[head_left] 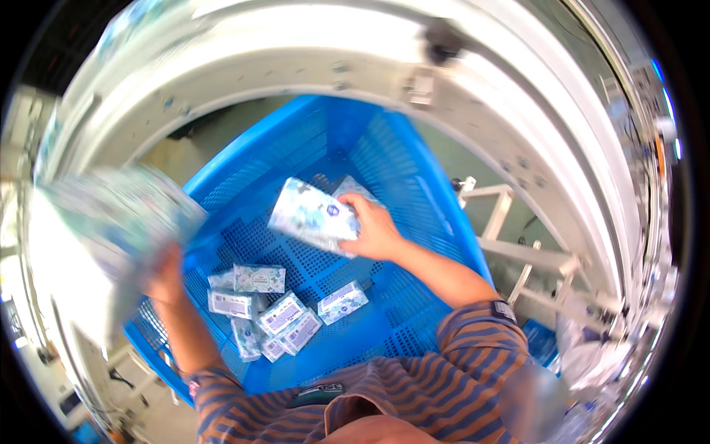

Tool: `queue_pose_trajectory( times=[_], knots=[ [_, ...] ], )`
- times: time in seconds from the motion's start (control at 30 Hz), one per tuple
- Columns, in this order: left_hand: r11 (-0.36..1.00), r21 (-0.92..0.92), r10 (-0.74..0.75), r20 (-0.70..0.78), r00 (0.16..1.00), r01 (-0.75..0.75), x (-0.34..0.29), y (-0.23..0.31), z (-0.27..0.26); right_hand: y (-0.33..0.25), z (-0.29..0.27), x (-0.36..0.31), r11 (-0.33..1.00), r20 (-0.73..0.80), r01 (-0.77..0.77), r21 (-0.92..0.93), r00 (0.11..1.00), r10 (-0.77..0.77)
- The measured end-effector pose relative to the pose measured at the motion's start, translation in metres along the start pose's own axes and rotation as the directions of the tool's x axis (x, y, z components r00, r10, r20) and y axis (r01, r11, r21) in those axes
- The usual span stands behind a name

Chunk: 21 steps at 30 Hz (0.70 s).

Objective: The person sorts small, individually wrapped medical packages from a blue crate onto a conveyor belt. They also handle a large grey plastic bag, placing it into a machine and interacting with a control panel. The person then returns to sorting the packages into the crate.

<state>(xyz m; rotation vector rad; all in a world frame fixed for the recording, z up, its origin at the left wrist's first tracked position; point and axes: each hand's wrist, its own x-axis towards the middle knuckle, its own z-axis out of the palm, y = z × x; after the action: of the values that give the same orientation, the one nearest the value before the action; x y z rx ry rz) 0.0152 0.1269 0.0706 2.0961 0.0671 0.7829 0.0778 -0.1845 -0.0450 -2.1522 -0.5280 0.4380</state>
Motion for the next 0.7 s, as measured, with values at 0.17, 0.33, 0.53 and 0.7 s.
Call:
queue_pose_trajectory(
  times=[0.17, 0.33, 0.53, 0.7],
  knots=[
    [0.672, 0.367, 0.595, 0.249, 0.764, -0.643, 0.212, 0.146, 0.106, -0.055, -0.202, -0.116, 0.847, -0.489, 0.356, -0.395, 0.699, -0.522],
    [0.667, 0.349, 0.128, 0.817, 0.562, -0.658, 0.252, 0.226, 0.208, -0.103, -0.360, -0.122, 0.651, -0.634, -0.135, -0.747, 0.437, -0.637],
    [0.555, 0.363, 0.811, -0.037, 0.584, -0.748, 0.172, 0.141, 0.142, -0.078, -0.363, -0.051, 0.608, -0.303, 0.110, -0.787, 0.789, -0.535],
    [0.773, 0.265, 0.337, 0.599, 0.726, -0.577, -0.083, -0.043, 0.061, -0.097, -0.143, -0.026, 0.849, -0.132, 0.454, -0.270, 0.856, -0.500]
  ],
)
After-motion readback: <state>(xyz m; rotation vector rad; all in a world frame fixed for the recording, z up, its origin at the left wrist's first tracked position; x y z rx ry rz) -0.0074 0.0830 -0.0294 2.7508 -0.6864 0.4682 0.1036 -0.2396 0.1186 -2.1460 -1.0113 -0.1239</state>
